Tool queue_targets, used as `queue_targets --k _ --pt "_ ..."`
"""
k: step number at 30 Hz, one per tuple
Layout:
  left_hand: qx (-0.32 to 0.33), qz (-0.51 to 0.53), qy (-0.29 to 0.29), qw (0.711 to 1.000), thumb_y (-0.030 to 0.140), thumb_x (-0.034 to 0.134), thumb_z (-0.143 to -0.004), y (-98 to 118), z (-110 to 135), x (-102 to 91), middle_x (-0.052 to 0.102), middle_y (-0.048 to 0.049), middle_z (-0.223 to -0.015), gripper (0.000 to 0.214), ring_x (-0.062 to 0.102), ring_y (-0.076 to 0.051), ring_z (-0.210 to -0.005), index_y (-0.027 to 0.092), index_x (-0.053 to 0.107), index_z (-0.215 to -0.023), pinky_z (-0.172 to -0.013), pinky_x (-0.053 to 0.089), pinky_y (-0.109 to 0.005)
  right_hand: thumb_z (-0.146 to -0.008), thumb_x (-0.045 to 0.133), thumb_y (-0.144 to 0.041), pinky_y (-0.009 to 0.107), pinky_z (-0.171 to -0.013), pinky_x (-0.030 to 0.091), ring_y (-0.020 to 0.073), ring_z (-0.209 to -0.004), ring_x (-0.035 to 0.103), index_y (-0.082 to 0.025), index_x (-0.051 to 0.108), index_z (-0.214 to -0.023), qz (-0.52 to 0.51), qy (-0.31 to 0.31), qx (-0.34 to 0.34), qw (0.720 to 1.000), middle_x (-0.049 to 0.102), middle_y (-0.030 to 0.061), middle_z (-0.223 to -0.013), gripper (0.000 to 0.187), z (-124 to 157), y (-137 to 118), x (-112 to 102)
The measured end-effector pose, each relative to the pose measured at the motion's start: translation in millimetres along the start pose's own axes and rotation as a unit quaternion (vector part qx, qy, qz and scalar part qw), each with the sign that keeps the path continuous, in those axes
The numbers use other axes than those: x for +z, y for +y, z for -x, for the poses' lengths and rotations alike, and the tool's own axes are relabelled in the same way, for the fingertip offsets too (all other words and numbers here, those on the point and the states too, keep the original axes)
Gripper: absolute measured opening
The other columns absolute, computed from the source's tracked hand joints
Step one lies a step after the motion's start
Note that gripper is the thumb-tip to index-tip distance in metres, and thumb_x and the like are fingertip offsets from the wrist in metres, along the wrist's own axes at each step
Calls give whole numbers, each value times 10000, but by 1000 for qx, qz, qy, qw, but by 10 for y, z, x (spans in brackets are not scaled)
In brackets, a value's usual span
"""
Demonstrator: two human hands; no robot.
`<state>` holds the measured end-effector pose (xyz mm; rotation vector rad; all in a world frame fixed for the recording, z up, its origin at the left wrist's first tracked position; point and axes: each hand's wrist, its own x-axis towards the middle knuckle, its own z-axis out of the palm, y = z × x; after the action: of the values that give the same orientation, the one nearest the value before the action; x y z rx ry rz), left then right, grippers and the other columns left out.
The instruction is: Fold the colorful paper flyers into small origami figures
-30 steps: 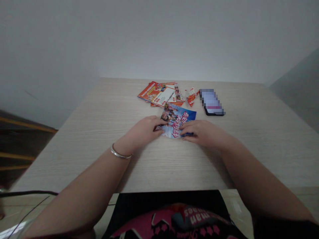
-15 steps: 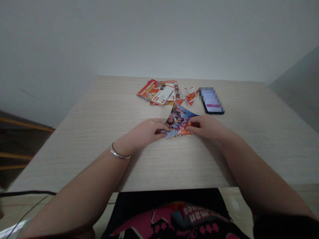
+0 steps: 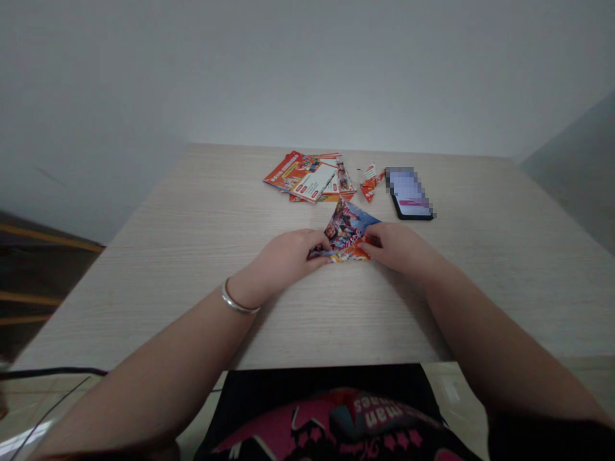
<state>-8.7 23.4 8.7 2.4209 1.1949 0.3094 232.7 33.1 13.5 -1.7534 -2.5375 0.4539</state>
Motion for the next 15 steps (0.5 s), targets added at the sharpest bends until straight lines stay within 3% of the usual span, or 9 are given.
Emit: queue_targets --k 3,7,12,15 --pt "-34 -11 10 999 258 672 -916 56 11 4 741 -54 -977 201 649 -193 -791 175 695 -1098 -714 473 -319 -978 533 -320 320 -593 347 177 -645 579 -176 661 -829 50 -7 32 998 717 78 -780 244 18 -74 -30" --pt "-34 -16 28 999 250 632 -931 59 19 49 740 -67 -1030 176 665 -218 -869 181 679 -1086 -763 486 -339 -999 508 -324 331 -640 385 228 -774 669 -152 684 -990 106 -6 49 993 758 133 -926 246 16 -164 -21" --pt "-38 -13 41 998 267 609 -947 43 -1 129 728 -70 -1071 164 667 -234 -931 197 696 -1067 -825 504 -368 -1004 469 -336 329 -639 395 243 -806 691 -156 663 -1052 104 3 49 993 764 151 -969 270 -12 -160 54" --pt "-45 -17 39 998 267 623 -935 52 -15 142 721 -75 -1063 154 666 -236 -926 198 706 -1045 -837 513 -381 -995 483 -456 326 -611 378 242 -763 674 -161 664 -1072 85 19 46 995 756 142 -913 355 -5 -135 71"
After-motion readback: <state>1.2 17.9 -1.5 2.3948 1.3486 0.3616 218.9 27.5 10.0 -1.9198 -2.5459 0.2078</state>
